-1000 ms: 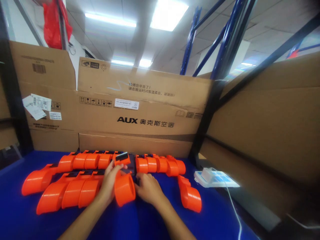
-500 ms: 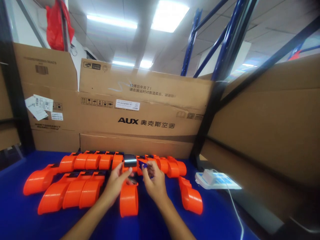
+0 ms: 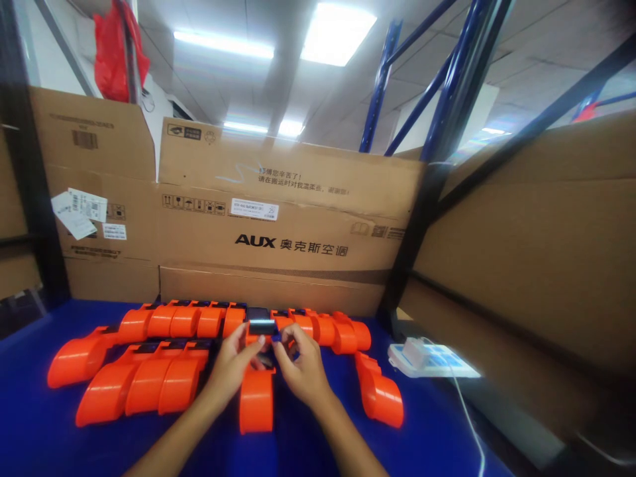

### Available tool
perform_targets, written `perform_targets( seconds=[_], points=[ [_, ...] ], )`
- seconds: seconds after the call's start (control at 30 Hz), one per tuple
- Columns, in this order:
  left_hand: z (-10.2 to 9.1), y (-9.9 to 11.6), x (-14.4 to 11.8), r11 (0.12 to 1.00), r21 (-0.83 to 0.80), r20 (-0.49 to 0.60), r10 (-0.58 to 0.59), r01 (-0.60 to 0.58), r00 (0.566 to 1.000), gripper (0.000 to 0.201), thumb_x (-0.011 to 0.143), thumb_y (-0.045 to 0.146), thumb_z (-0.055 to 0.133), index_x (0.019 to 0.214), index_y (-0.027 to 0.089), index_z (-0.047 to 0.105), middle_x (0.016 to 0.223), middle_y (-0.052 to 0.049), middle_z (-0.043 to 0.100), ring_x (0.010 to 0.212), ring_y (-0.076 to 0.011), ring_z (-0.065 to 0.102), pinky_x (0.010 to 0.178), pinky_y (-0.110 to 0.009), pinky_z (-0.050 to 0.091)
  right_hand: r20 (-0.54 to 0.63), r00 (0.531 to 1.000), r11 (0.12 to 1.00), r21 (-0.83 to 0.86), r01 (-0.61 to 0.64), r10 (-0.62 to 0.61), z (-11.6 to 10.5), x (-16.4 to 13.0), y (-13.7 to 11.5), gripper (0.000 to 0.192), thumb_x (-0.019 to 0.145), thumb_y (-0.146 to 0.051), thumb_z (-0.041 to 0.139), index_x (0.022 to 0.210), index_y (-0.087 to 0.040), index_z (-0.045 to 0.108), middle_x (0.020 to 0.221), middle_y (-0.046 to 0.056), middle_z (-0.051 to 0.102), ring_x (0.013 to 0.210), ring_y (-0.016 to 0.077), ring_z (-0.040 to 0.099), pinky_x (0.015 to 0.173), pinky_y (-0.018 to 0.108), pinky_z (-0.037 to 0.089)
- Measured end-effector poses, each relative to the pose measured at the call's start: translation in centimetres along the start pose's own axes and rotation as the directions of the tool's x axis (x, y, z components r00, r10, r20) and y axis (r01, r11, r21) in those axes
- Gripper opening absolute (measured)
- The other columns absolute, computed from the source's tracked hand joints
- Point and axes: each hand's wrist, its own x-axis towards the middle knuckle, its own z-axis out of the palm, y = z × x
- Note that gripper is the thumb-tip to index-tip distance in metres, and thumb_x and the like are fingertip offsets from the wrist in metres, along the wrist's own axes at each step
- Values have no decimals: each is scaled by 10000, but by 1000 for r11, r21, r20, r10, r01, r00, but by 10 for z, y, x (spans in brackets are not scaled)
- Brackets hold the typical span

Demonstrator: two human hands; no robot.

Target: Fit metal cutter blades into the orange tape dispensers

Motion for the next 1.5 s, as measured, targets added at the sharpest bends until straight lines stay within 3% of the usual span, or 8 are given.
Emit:
perform_targets(
  seconds=[0.43, 0.63, 0.73, 0.83, 0.97, 1.07, 1.23, 1.5],
  points=[
    [0, 0, 0, 1000, 20, 32, 17, -18, 999, 428, 750, 460, 731, 1068, 187, 648, 977, -71, 715, 521, -123, 630, 520, -249, 504, 120, 990, 996, -32, 82, -78, -6, 3, -4, 185, 933, -241, 514, 755, -220, 469, 763, 11, 525, 685, 156, 496, 595, 258, 385],
    [1, -2, 0, 998, -65, 0, -13, 13, 1000, 426, 724, 438, 769, 1044, 176, 664, 906, -63, 719, 548, -128, 640, 561, -252, 521, 117, 990, 997, 13, 76, -77, -9, 2, -6, 190, 923, -276, 558, 760, -216, 479, 791, 12, 523, 695, 154, 488, 613, 262, 394],
    [2, -2, 0, 986, -153, -16, -74, 70, 997, 455, 706, 435, 793, 1049, 166, 663, 859, -69, 725, 559, -144, 656, 573, -261, 530, 36, 999, 994, 109, 16, -20, -8, 2, -4, 177, 936, -333, 544, 811, -216, 501, 784, 7, 524, 679, 152, 490, 620, 265, 411],
    [2, 0, 1, 958, -238, 58, -148, 158, 987, 579, 686, 404, 825, 1177, 183, 613, 849, -76, 735, 551, -161, 669, 558, -272, 535, -28, 994, 952, 291, -94, 107, -7, 5, -1, 181, 956, -398, 503, 972, -221, 536, 831, 21, 573, 724, 169, 540, 665, 280, 448],
    [1, 6, -2, 907, -285, 222, -251, 309, 942, 776, 698, 353, 835, 1374, 221, 478, 870, -97, 748, 532, -201, 698, 533, -297, 546, 185, 969, 812, 533, -240, 165, -10, 9, 0, 359, 938, -432, 538, 1249, -257, 497, 941, 35, 644, 860, 201, 611, 805, 322, 473],
    [2, 12, -8, 868, -294, 327, -302, 401, 895, 748, 769, 336, 782, 1420, 241, 425, 977, -140, 745, 634, -257, 743, 578, -337, 573, 334, 927, 719, 601, -349, 171, -14, 9, -1, 402, 918, -461, 571, 1272, -280, 513, 926, 24, 661, 877, 212, 627, 832, 335, 470],
    [4, 15, -18, 856, -278, 419, -301, 436, 857, 750, 735, 186, 809, 1396, 262, 463, 1240, -165, 669, 915, -323, 741, 754, -396, 591, 317, 915, 687, 608, -398, 250, -10, 6, -1, 394, 870, -498, 638, 1192, -293, 542, 892, 8, 630, 818, 195, 599, 686, 278, 463],
    [7, 7, -7, 922, -275, 271, -197, 271, 942, 475, 771, 272, 783, 1214, 162, 653, 1170, -148, 710, 1073, -318, 672, 840, -395, 586, 259, 939, 757, 559, -336, 226, 1, 6, -1, 290, 869, -436, 666, 983, -251, 472, 819, -32, 545, 716, 132, 517, 660, 246, 421]
  ],
)
